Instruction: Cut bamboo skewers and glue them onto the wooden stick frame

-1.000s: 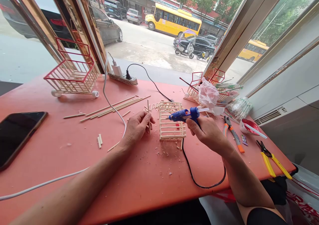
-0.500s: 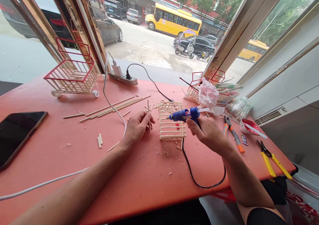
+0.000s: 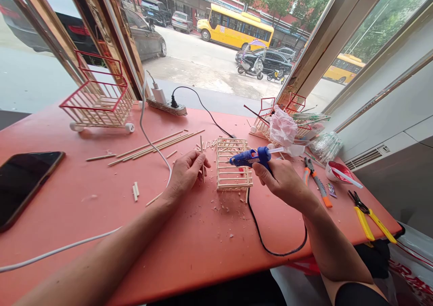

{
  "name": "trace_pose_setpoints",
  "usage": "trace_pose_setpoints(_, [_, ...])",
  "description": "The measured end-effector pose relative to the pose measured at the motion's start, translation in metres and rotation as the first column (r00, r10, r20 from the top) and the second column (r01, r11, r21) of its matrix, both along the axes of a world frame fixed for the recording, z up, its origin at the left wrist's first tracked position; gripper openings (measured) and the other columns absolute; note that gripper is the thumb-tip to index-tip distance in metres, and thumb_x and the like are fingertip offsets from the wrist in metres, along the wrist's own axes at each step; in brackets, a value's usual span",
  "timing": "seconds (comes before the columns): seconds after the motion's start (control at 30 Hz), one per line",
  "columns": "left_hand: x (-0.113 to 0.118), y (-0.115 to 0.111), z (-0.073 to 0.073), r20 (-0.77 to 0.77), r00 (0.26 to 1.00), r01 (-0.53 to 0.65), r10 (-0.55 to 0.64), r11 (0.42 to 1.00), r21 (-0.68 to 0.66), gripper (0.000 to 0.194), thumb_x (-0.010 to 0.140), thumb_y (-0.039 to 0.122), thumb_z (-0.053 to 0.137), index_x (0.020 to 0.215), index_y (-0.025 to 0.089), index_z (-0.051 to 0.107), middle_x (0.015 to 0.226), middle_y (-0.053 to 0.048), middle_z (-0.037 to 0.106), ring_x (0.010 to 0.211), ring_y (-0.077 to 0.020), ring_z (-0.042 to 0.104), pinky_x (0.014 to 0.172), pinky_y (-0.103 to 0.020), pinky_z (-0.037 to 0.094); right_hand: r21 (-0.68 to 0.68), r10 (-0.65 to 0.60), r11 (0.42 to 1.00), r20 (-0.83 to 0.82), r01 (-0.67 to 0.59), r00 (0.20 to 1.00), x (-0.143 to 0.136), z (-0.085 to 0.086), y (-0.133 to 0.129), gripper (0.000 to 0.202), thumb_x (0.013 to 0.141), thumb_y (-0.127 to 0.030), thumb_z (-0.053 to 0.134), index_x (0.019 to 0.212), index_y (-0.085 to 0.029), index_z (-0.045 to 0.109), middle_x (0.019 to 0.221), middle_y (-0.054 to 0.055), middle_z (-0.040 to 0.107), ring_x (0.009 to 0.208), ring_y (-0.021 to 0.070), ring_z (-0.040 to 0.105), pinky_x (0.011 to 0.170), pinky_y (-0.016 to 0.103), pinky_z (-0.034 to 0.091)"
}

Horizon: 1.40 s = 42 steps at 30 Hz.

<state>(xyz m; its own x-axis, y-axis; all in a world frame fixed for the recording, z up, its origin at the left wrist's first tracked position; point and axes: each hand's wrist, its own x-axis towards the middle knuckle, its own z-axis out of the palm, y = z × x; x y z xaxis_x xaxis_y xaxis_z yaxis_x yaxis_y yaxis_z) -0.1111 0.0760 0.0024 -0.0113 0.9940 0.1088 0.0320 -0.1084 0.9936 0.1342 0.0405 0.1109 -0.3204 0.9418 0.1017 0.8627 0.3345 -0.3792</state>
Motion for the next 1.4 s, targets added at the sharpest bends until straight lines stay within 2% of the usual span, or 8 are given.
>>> trace_pose_setpoints(0.93, [0.0, -0.002, 0.002, 0.014, 1.0, 0.001, -0.001, 1.0, -0.012, 0.032, 0.09, 0.044, 0.06, 0.072, 0.018, 0.064, 0.056, 0.0, 0.061, 0.044, -0.0122, 0.057, 0.049, -0.024, 0.047, 0.071, 0.029, 0.997, -0.015, -0.028, 0.999, 0.001, -0.002, 0.001, 0.056, 0.104, -0.058, 0.036, 0.067, -0.02, 0.057, 0.059, 0.003, 0.059, 0.058, 0.0164, 0.053, 0.061, 0.031, 0.031])
trace_pose_setpoints(1.07, [0.0, -0.002, 0.002, 0.017, 1.0, 0.004, -0.004, 1.0, -0.011, 0.033, 0.09, 0.045, 0.06, 0.072, 0.018, 0.064, 0.057, 0.0, 0.062, 0.045, -0.0123, 0.057, 0.05, -0.024, 0.048, 0.071, 0.035, 0.997, -0.132, -0.025, 0.991, -0.001, -0.005, 0.003, 0.058, 0.104, -0.06, 0.035, 0.068, -0.02, 0.057, 0.061, 0.002, 0.062, 0.058, 0.0149, 0.055, 0.063, 0.03, 0.034])
trace_pose_setpoints(1.23, [0.0, -0.002, 0.002, 0.021, 1.0, 0.005, -0.005, 1.0, -0.005, 0.032, 0.09, 0.044, 0.06, 0.072, 0.018, 0.064, 0.056, 0.0, 0.062, 0.045, -0.0122, 0.057, 0.049, -0.024, 0.047, 0.126, 0.005, 0.991, -0.341, 0.041, 0.94, 0.001, -0.003, 0.001, 0.064, 0.104, -0.066, 0.033, 0.068, -0.02, 0.059, 0.061, 0.001, 0.06, 0.056, 0.013, 0.053, 0.059, 0.029, 0.037])
trace_pose_setpoints(1.3, [0.0, -0.001, 0.002, 0.016, 1.0, 0.002, -0.002, 1.0, -0.005, 0.033, 0.091, 0.044, 0.06, 0.072, 0.018, 0.064, 0.055, 0.0, 0.061, 0.044, -0.0119, 0.056, 0.049, -0.024, 0.047, 0.115, 0.019, 0.993, -0.349, 0.023, 0.937, 0.004, 0.003, -0.002, 0.065, 0.104, -0.066, 0.032, 0.067, -0.02, 0.059, 0.06, 0.001, 0.06, 0.055, 0.0128, 0.053, 0.059, 0.029, 0.038])
trace_pose_setpoints(1.4, [0.0, -0.001, 0.001, 0.02, 1.0, 0.0, 0.0, 1.0, -0.001, 0.032, 0.09, 0.045, 0.06, 0.072, 0.018, 0.064, 0.056, 0.0, 0.062, 0.044, -0.0119, 0.057, 0.049, -0.024, 0.048, 0.078, 0.055, 0.996, -0.239, -0.037, 0.969, 0.006, 0.011, -0.006, 0.065, 0.105, -0.063, 0.033, 0.063, -0.019, 0.058, 0.057, 0.0, 0.058, 0.056, 0.0127, 0.054, 0.062, 0.029, 0.037])
